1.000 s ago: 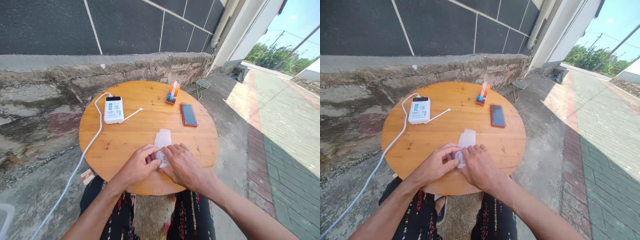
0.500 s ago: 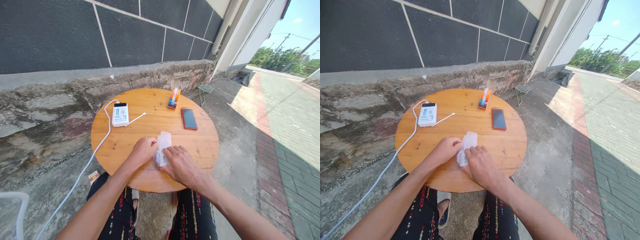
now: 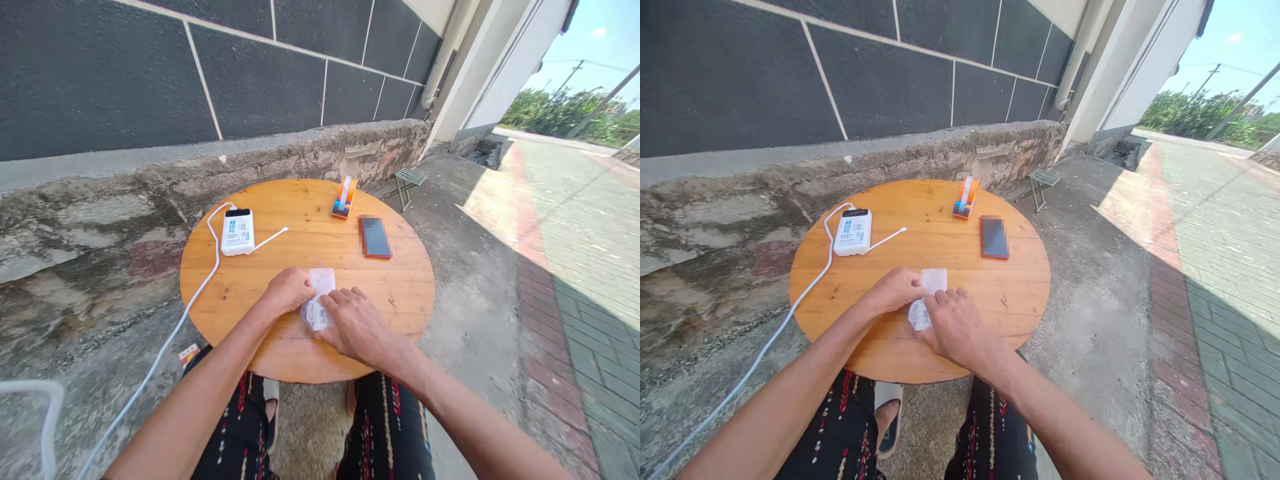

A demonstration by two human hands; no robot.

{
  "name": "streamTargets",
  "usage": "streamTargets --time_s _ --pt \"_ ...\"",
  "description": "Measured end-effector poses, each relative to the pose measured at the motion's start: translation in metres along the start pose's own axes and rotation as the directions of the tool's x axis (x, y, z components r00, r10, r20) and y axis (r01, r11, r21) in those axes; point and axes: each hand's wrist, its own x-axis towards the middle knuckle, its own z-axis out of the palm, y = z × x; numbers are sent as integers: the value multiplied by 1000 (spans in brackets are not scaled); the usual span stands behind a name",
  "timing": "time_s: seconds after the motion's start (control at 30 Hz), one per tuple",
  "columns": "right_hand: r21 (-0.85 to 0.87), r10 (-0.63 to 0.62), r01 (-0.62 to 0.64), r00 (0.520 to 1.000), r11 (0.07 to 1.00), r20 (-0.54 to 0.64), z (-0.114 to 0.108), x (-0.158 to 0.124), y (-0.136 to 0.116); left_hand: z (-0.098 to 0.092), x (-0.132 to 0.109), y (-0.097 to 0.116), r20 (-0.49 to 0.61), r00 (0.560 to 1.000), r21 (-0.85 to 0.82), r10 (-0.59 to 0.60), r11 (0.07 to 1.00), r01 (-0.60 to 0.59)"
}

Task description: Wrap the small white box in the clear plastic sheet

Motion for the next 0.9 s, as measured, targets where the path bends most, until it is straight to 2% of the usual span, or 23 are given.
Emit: streamTargets --time_s 0.17,0.3,0.53,0.67,0.77,0.9 --pt "31 -2 0 999 1000 52 -10 4 2 0 -2 1 -34 999 59 -34 998 36" --pt "95 -32 17 987 995 157 -22 16 11 0 -8 -2 -56 998 89 -36 995 41" --pt "356 -146 0 912 935 383 -33 50 40 -1 -10 -10 -60 998 86 10 996 -5" --pt "390 -146 -8 920 921 364 -28 60 52 -1 -11 -16 -84 996 -15 15 1000 -17" --pt "419 -68 -85 939 904 338 -24 63 57 -2 -13 -21 -137 990 -172 38 983 -61" --pt "515 68 -221 952 828 299 -18 65 60 -3 -19 -24 -211 977 -342 4 937 -78"
